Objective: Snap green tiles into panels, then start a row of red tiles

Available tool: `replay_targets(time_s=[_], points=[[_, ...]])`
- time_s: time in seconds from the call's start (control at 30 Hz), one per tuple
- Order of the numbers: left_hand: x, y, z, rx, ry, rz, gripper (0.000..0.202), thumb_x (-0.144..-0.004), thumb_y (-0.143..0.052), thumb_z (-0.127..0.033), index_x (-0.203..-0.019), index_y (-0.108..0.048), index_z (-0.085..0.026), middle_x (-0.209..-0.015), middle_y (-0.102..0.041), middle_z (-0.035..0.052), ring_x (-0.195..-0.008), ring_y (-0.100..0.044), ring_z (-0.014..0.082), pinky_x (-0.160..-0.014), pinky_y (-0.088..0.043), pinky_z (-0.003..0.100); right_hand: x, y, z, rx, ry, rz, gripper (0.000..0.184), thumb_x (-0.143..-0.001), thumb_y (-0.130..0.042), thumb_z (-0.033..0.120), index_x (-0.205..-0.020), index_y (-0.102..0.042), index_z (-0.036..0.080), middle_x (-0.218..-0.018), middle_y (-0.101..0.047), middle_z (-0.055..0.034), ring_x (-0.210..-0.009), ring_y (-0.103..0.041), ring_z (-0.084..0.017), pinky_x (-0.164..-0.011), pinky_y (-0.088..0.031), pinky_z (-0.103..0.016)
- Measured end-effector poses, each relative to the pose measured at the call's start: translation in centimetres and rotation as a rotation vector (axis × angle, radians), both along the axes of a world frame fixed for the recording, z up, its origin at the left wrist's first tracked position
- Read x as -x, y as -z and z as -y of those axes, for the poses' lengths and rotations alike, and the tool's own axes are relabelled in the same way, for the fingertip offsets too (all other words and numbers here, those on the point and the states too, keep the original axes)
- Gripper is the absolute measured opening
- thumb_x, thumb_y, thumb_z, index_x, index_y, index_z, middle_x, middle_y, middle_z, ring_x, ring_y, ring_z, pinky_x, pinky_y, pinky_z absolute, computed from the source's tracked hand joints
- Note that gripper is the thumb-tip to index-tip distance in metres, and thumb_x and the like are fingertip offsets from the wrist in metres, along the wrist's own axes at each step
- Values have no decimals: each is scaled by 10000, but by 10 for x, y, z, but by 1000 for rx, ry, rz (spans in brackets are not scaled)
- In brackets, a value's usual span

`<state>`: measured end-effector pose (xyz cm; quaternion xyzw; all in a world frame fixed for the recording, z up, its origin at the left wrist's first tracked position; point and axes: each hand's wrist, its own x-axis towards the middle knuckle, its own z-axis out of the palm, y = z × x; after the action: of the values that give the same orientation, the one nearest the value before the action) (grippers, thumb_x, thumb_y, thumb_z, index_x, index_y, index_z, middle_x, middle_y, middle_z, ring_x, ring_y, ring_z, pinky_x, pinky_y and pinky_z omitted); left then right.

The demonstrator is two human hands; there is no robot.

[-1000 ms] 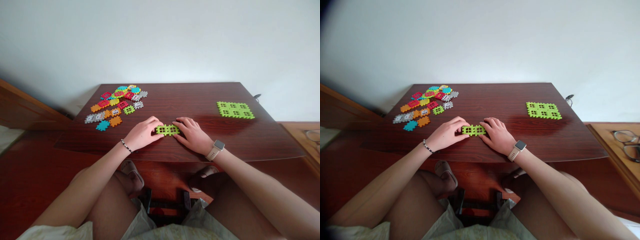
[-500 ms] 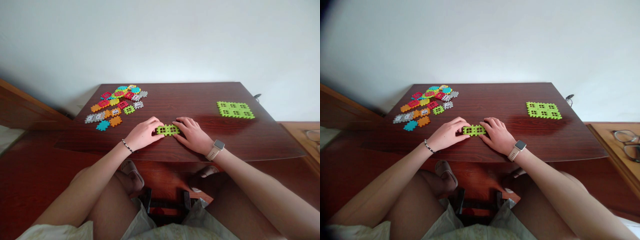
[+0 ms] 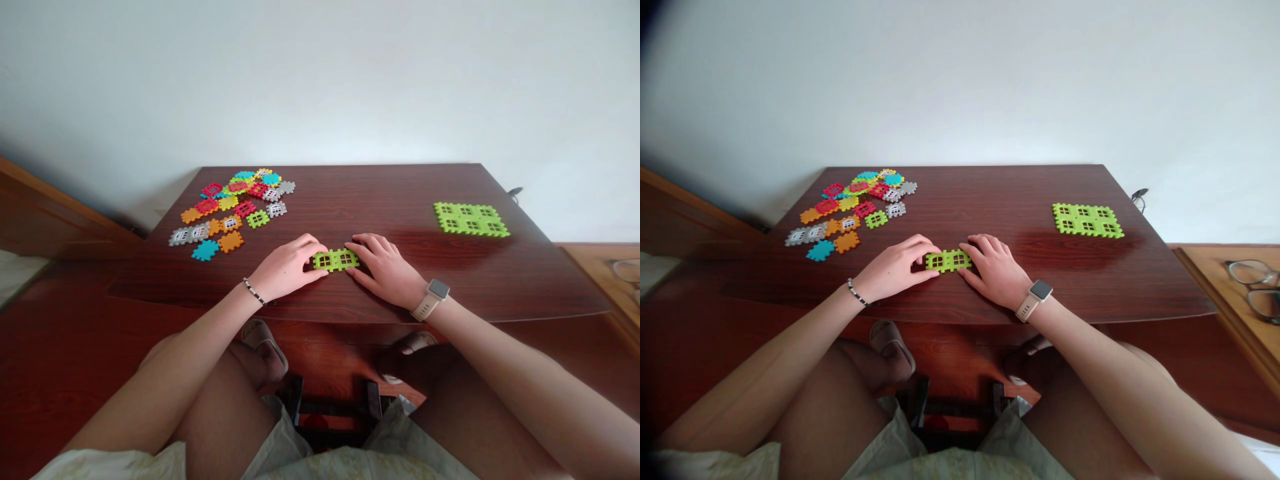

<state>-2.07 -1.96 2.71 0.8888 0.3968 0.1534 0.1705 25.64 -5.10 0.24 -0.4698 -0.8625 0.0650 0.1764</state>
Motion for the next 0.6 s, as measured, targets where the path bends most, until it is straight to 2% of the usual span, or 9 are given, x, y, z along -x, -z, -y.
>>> replay_targets(time_s=[0.23,0.4,0.6], points=[[0,1,0,-23,13,4,267,-986,-747,-376,-1215,-698,-247,-1287,-680,59,-896,-732,205,-844,-600,365,-1,1,0,-2,-6,-13,527,-1118,-509,497,-1567,-570,228,-1573,-569,-199,-1470,-499,-404,-1175,-486,-632],[0,1,1,-28,22,9,278,-985,-753,-376,-1224,-702,-244,-1299,-665,71,-967,-740,227,-874,-614,372,-1,1,0,-3,-7,-17,526,-1117,-506,493,-1573,-568,238,-1572,-569,-196,-1470,-499,-402,-1174,-484,-628],[0,2,-1,-84,88,73,249,-1013,-730,-323,-1249,-713,-243,-1311,-674,85,-1167,-702,267,-1070,-580,432,-1,2,0,-3,-8,-18,531,-1117,-512,494,-1568,-571,220,-1575,-569,-202,-1472,-497,-406,-1181,-477,-630]])
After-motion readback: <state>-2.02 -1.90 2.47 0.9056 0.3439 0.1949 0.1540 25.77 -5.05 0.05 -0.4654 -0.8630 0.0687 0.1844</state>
